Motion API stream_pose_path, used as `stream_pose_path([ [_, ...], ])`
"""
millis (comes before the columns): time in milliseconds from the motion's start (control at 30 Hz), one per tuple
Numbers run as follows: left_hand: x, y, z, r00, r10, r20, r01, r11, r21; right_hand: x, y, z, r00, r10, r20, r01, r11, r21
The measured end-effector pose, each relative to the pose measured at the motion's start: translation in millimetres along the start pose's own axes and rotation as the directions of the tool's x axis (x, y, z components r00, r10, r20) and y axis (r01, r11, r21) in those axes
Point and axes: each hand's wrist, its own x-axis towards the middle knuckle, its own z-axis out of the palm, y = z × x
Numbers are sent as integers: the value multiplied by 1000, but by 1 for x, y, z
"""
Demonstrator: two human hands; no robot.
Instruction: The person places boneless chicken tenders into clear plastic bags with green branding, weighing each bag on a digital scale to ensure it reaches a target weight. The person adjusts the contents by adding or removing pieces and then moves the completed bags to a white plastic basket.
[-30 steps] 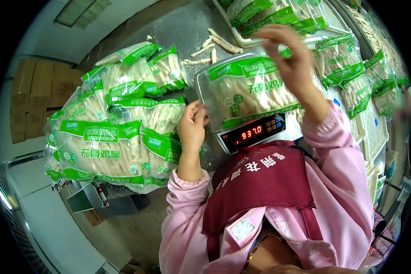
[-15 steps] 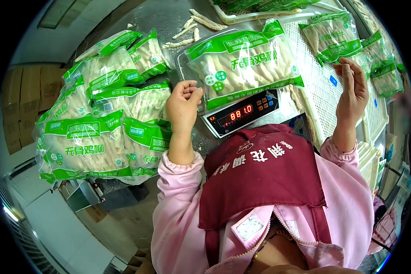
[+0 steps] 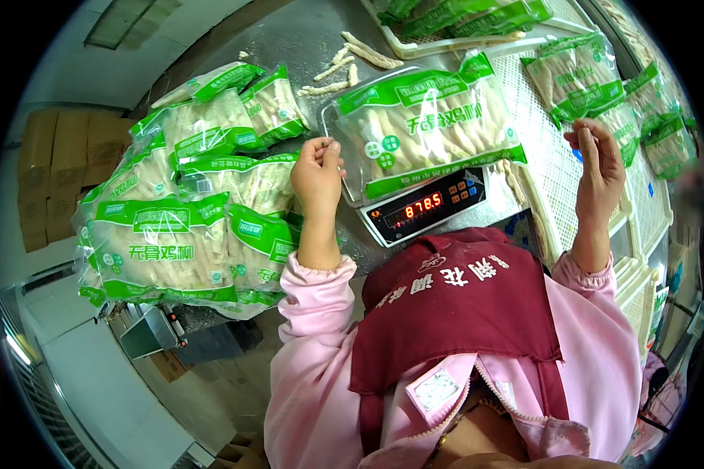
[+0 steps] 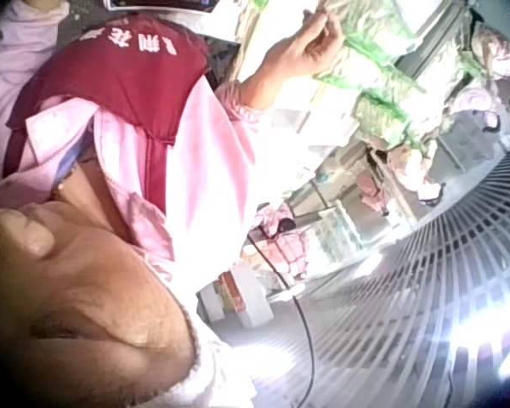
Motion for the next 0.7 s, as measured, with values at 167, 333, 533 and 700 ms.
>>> stream_pose_path([
  [167,62,21,-1,944,327,-49,-288,885,365,1,4,-5,999,24,31,-24,1000,6],
  [333,157,11,12,909,406,94,-353,632,690,1,6,-11,1000,19,6,-20,999,36],
  [533,244,-50,34,905,228,360,-426,518,741,6,24,-30,995,93,-46,-93,996,-8],
  [700,252,-40,49,898,20,440,-424,312,851,12,40,-34,986,148,-77,-153,987,-56],
])
